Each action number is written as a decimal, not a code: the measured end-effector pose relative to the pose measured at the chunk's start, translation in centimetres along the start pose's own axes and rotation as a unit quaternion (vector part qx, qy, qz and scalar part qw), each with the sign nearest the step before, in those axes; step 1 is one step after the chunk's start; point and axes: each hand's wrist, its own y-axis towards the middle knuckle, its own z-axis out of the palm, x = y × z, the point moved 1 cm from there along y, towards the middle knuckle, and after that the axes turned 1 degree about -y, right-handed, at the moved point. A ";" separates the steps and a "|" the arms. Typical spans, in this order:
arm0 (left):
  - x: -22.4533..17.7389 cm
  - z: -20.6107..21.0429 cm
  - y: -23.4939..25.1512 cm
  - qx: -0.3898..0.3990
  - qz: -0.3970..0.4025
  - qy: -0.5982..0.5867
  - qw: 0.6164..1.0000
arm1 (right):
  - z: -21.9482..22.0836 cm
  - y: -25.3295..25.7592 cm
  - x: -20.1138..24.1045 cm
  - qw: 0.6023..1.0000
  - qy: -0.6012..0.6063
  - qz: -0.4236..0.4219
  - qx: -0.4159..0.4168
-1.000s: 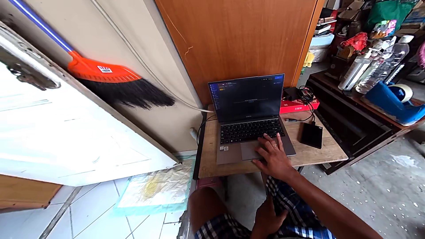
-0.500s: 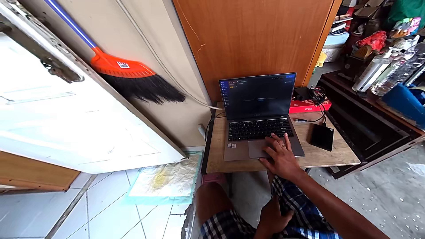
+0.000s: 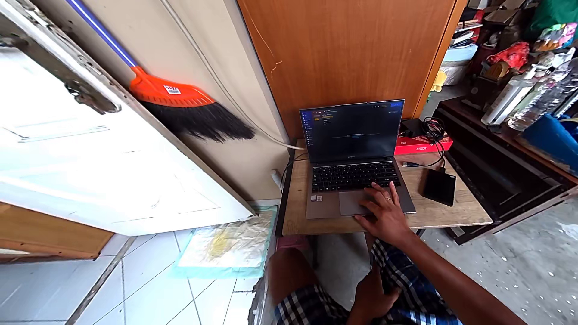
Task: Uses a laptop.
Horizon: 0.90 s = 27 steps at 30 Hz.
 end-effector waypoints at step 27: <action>-0.2 0.0 0.0 0.001 -0.003 0.006 1.000 | 0.1 -0.1 0.1 1.000 -0.015 0.004 0.007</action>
